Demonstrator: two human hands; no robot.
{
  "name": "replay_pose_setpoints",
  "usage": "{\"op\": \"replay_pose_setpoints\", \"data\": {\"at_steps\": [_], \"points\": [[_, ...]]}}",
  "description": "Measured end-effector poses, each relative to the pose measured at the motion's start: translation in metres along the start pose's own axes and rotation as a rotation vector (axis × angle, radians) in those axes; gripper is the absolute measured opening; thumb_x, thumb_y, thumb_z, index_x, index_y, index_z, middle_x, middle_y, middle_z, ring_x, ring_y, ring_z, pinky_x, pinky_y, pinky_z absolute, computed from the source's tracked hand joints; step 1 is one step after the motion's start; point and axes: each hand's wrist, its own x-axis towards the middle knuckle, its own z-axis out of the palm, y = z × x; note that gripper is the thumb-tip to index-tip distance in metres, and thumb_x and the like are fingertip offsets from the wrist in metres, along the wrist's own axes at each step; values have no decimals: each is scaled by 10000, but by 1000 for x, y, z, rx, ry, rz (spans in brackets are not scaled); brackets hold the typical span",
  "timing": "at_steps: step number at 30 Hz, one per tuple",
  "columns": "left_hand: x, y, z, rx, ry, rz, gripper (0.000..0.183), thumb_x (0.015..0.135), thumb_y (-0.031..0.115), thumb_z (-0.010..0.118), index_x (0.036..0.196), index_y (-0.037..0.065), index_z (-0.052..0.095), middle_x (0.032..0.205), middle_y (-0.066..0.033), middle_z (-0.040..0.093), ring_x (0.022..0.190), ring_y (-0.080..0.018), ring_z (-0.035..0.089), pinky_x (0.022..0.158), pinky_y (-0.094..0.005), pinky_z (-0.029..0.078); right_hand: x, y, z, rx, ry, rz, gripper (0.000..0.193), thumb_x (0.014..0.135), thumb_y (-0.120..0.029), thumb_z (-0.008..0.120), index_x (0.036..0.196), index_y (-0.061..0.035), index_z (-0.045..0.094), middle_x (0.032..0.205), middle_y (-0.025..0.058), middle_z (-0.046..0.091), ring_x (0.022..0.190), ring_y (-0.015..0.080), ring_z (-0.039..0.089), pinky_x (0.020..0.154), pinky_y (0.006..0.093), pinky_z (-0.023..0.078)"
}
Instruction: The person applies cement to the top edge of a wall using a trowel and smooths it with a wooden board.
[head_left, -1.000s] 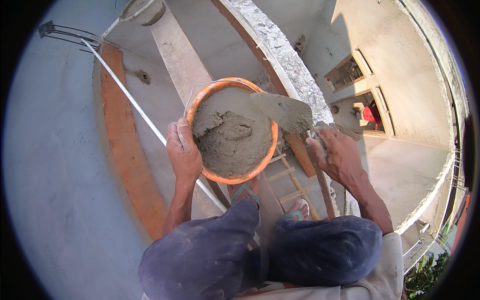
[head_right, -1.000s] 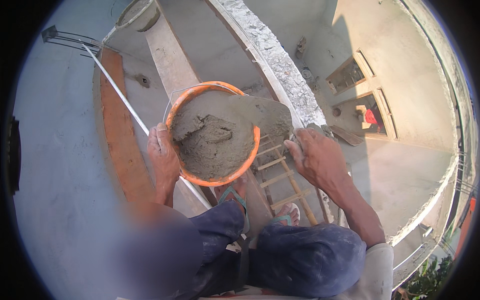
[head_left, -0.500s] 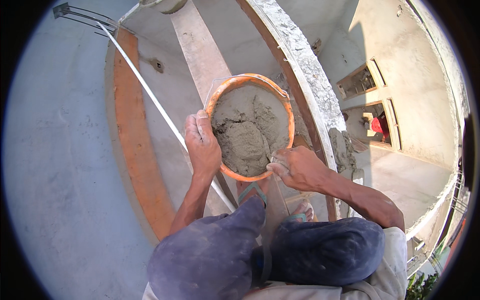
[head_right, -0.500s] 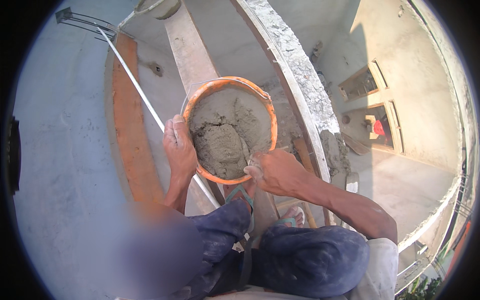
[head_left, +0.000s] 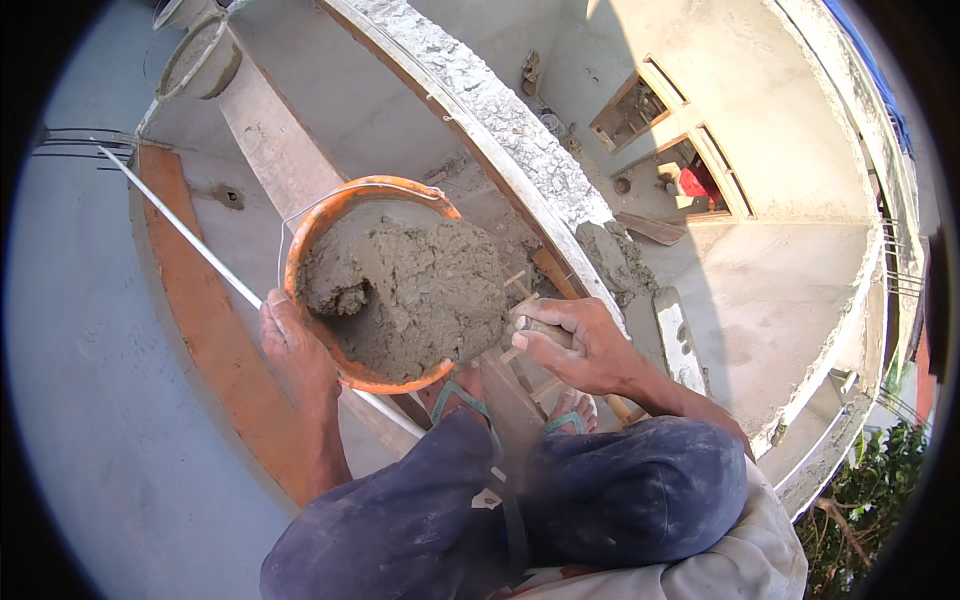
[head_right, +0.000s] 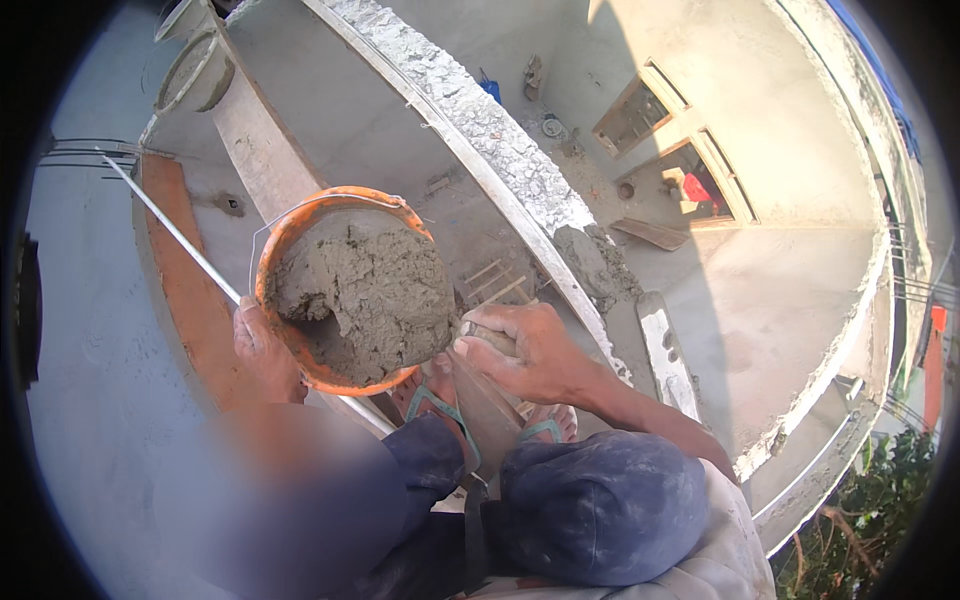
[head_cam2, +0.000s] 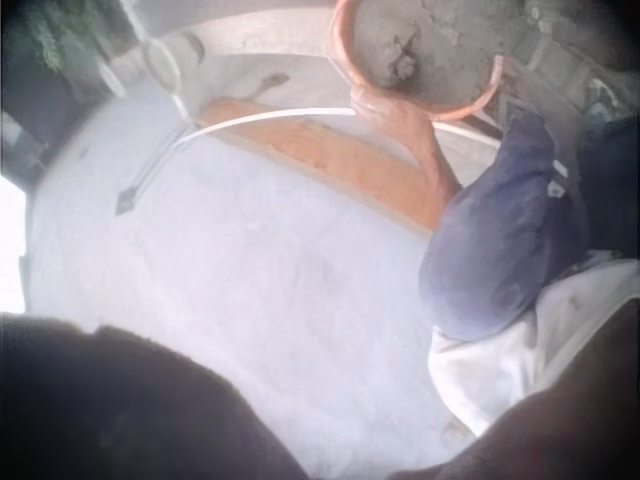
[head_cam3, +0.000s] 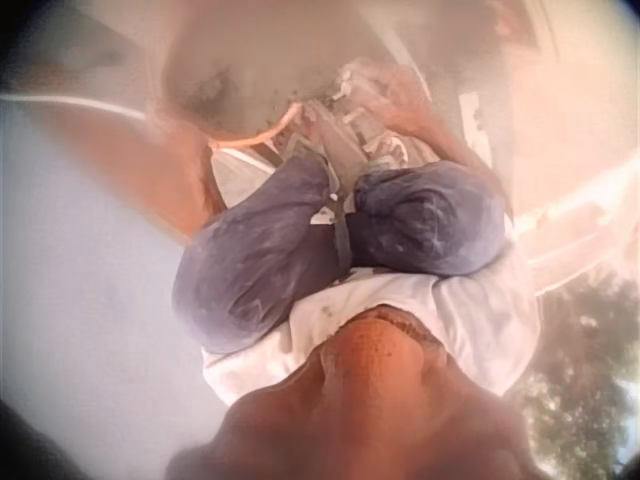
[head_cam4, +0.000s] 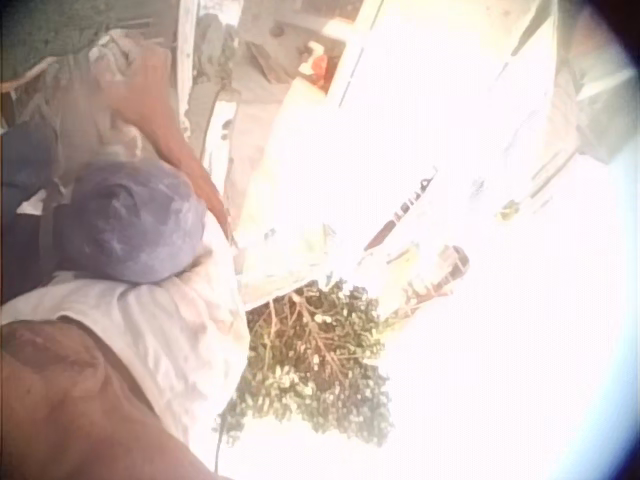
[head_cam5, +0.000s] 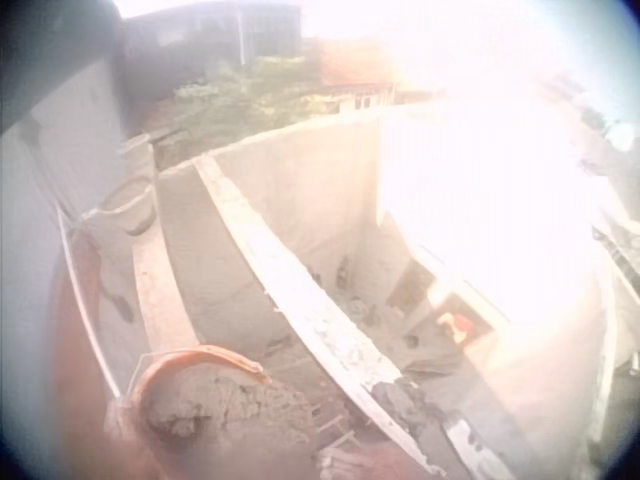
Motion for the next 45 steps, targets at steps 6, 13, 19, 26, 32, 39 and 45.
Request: {"op": "replay_pose_setpoints", "data": {"at_steps": [6,13,19,26,32,39,45], "points": [[-4,-7,-10,-26,9,67,388,1103,339,403,1019,4,579,883,-15,548,823,-109,487,752,-302,440,-26,74,-11,-425,527,58,344,904,-213,701,1138,37,681,1006,221,708,917,357,694,820,404,539],[-4,13,4,16,-60,84,375,1104,320,411,977,3,565,861,-11,522,824,-107,463,750,-300,438,-43,175,-22,-913,662,248,303,886,-153,713,1134,10,653,1000,188,689,902,393,675,799,460,548],[-7,13,6,30,-25,137,365,1103,300,412,909,8,514,808,-11,451,777,-111,404,706,-309,403,-19,50,-29,-588,457,-117,291,864,-121,751,1101,21,661,952,208,685,831,388,681,727,420,547],[-6,13,4,58,-78,236,320,1093,252,423,887,16,488,765,-37,427,743,-134,400,693,-328,394,82,-23,-8,-936,19,-146,260,927,-253,664,1026,-12,653,910,137,668,789,328,689,664,424,560],[-7,22,11,41,-180,235,301,1091,245,426,917,13,508,740,-40,451,714,-141,429,670,-344,410,126,-22,17,-1060,-252,-468,250,867,-187,646,1021,9,644,916,142,666,809,300,695,669,416,569],[-3,5,5,60,-88,250,295,1090,245,423,932,8,501,781,-55,469,745,-142,435,692,-342,413,62,-26,23,-1009,-162,-713,331,834,-146,668,1113,31,641,888,127,631,747,280,668,675,400,554],[-19,9,12,-32,-63,190,294,1087,229,414,908,8,489,806,-51,465,761,-138,428,703,-342,411,38,7,19,-531,-86,-178,284,943,-249,639,1020,23,660,847,227,679,822,388,687,711,463,559]]}}
